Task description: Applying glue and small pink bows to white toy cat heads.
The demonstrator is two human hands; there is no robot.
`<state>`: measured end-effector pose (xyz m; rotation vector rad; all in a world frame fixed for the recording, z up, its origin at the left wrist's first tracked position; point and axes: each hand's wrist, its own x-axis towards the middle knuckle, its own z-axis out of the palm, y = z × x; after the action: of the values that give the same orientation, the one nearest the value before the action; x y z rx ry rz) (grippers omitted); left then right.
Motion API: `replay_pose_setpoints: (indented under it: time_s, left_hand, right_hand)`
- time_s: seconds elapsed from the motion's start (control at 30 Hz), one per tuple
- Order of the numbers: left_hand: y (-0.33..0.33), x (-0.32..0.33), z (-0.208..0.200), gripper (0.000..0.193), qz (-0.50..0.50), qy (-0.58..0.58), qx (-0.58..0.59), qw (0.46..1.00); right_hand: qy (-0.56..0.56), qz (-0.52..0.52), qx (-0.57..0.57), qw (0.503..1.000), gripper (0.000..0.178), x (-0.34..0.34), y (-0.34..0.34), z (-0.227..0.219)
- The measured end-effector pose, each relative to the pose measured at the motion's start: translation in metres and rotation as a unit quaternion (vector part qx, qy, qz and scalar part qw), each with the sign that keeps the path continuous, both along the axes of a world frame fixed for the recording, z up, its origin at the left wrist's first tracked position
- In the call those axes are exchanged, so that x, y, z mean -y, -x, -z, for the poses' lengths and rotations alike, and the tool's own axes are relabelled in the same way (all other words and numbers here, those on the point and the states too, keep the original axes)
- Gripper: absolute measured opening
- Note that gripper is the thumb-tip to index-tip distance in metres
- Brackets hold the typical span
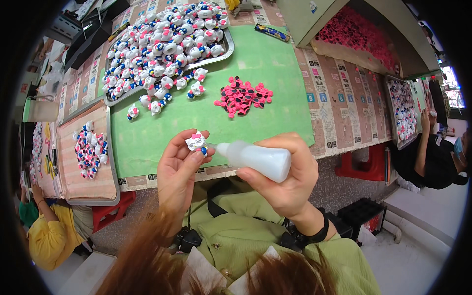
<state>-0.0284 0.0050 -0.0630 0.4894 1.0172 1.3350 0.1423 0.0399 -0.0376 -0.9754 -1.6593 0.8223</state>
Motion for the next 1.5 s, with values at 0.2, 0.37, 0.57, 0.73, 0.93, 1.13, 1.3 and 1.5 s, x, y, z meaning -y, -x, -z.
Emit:
replay_pose_setpoints:
  time_s: [0.2,0.37,0.57,0.73,0.93,1.13,1.3,1.5]
  left_hand:
    - [0.000,0.000,-0.001,0.035,0.010,-0.011,0.005,1.000]
    - [0.000,0.001,-0.001,0.035,0.005,-0.015,-0.002,1.000]
    - [0.000,0.002,0.004,0.035,-0.002,-0.026,-0.013,1.000]
    - [0.000,-0.001,0.005,0.035,-0.016,-0.018,-0.018,1.000]
    - [0.000,-0.004,0.007,0.035,-0.040,-0.007,-0.012,0.999]
    - [0.000,-0.005,0.009,0.033,-0.033,-0.004,-0.022,0.999]
    - [-0.001,-0.005,0.011,0.034,-0.025,-0.002,-0.017,1.000]
    - [-0.001,-0.006,0.007,0.034,-0.003,0.000,-0.014,1.000]
  right_hand:
    - [-0.008,-0.001,0.008,1.000,0.036,-0.001,0.001,0.000]
    - [-0.011,0.005,0.013,1.000,0.036,-0.003,0.001,0.001]
    - [0.017,0.001,0.006,1.000,0.033,-0.001,-0.001,-0.001]
    - [0.137,0.078,-0.236,0.959,0.028,-0.012,-0.012,0.013]
    - [0.085,0.215,-0.139,0.963,0.037,-0.074,-0.060,0.055]
    - [-0.076,0.329,0.068,0.939,0.037,-0.073,-0.056,0.060]
    - [-0.051,0.144,0.181,0.972,0.017,-0.062,-0.025,0.051]
    - [-0.107,0.075,0.311,0.941,0.018,-0.079,-0.024,0.063]
